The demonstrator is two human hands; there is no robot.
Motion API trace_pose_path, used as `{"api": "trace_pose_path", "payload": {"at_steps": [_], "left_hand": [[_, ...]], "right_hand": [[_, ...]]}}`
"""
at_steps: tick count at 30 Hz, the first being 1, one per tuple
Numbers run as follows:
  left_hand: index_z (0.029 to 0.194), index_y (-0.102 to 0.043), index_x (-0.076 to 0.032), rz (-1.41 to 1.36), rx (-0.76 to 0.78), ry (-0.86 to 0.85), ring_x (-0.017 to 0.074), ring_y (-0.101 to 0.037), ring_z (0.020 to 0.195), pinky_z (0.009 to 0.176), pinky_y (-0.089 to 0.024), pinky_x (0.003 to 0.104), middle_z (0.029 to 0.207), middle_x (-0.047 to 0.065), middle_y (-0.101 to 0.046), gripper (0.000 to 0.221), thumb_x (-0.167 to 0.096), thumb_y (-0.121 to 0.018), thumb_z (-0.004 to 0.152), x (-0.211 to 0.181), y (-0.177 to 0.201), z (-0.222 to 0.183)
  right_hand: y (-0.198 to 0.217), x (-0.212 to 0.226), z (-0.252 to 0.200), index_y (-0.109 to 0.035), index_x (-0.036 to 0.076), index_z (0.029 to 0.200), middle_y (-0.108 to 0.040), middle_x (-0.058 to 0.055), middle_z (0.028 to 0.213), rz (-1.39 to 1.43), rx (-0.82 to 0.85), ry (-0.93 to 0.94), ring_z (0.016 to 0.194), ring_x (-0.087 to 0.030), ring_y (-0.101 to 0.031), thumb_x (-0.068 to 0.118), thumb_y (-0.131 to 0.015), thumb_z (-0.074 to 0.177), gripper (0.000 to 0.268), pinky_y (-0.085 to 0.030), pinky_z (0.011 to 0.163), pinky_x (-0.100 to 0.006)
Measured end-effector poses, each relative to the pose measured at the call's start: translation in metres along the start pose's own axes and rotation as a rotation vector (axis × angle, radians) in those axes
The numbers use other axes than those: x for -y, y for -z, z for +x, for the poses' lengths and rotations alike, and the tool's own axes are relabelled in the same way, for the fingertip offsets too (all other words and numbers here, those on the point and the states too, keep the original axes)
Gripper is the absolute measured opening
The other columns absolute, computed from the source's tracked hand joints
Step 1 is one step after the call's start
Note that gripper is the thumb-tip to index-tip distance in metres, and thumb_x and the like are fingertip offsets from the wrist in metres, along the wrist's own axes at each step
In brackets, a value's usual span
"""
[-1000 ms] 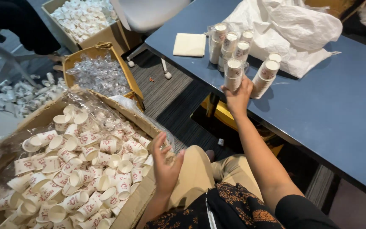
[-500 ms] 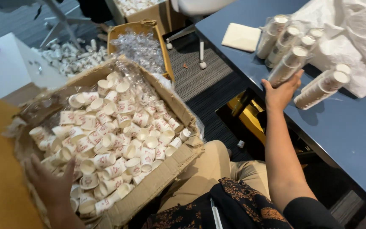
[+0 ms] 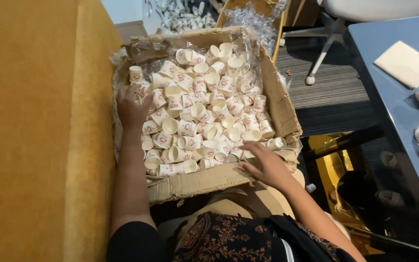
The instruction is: The person picks up paper cups from a cardboard box, stacks them by hand, and places the stacks into clear plastic sleeves on a table.
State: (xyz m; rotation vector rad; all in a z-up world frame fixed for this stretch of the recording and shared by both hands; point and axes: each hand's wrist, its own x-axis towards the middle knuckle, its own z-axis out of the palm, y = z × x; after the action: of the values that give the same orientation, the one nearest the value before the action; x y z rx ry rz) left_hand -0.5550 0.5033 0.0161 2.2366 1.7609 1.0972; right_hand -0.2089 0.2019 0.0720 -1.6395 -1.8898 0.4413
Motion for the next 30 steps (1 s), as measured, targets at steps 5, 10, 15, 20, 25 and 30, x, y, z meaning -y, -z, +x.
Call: {"api": "trace_pose_path", "payload": {"at_steps": [5,10,15,20,25,30], "left_hand": [[0.131,-0.066,-0.005,-0.121,-0.159,-0.193,0.0373,-0.058,0.125,0.106,-0.046,0.047,0.132,0.017,-0.064,0.045,-0.032,-0.077,0.096,0.028,-0.039,0.072],[0.140,-0.062,-0.002,0.276,0.040,-0.136,0.0504,-0.052,0.128,0.101,-0.038,0.070,0.129,0.022,-0.062,0.079,-0.033,-0.083,0.070,0.017,-0.063,0.113],[0.094,-0.074,-0.014,-0.052,0.065,0.023,0.0261,-0.063,0.112,0.098,-0.052,0.045,0.118,0.004,-0.071,0.016,-0.022,-0.084,0.085,-0.005,-0.018,0.104],[0.101,-0.067,-0.008,-0.646,-0.138,-0.007,0.0149,-0.074,0.099,0.088,-0.062,0.030,0.105,0.006,-0.074,0.017,-0.007,-0.083,0.095,-0.040,0.063,0.065],[0.108,-0.068,-0.003,-1.161,-0.109,-0.076,0.0137,-0.071,0.096,0.088,-0.060,0.029,0.104,0.009,-0.072,0.021,-0.001,-0.082,0.093,-0.113,0.092,0.021],[0.098,-0.066,-0.012,-0.927,0.015,-0.580,0.0184,-0.072,0.099,0.096,-0.058,0.038,0.098,0.004,-0.073,0.018,-0.001,-0.078,0.089,-0.220,0.062,-0.050]], "right_hand": [[-0.023,-0.010,-0.003,-0.070,0.011,0.109,-0.070,-0.010,0.103,-0.167,0.115,0.027,0.100,-0.032,-0.066,0.046,-0.067,0.090,0.040,-0.050,0.089,-0.044],[-0.023,-0.011,-0.004,-0.071,0.010,0.098,-0.071,-0.009,0.087,-0.195,0.122,0.007,0.090,-0.031,-0.065,0.047,-0.066,0.089,0.038,-0.049,0.084,-0.043],[-0.021,-0.011,-0.002,-0.072,0.012,0.100,-0.071,-0.009,0.086,-0.161,0.138,-0.048,0.090,-0.032,-0.065,0.050,-0.067,0.088,0.040,-0.049,0.082,-0.043],[-0.015,-0.009,0.006,-0.073,0.015,0.102,-0.071,-0.009,0.085,-0.162,0.261,-0.134,0.089,-0.031,-0.065,0.053,-0.066,0.088,0.041,-0.049,0.084,-0.043],[-0.014,-0.016,0.008,-0.073,0.014,0.106,-0.073,-0.009,0.092,-0.110,0.284,-0.144,0.093,-0.030,-0.067,0.054,-0.067,0.087,0.045,-0.050,0.086,-0.043],[-0.002,-0.026,0.030,-0.053,0.017,0.144,-0.069,-0.011,0.130,0.779,0.258,-0.400,0.118,-0.027,-0.067,0.058,-0.060,0.090,0.068,-0.054,0.098,-0.041]]}}
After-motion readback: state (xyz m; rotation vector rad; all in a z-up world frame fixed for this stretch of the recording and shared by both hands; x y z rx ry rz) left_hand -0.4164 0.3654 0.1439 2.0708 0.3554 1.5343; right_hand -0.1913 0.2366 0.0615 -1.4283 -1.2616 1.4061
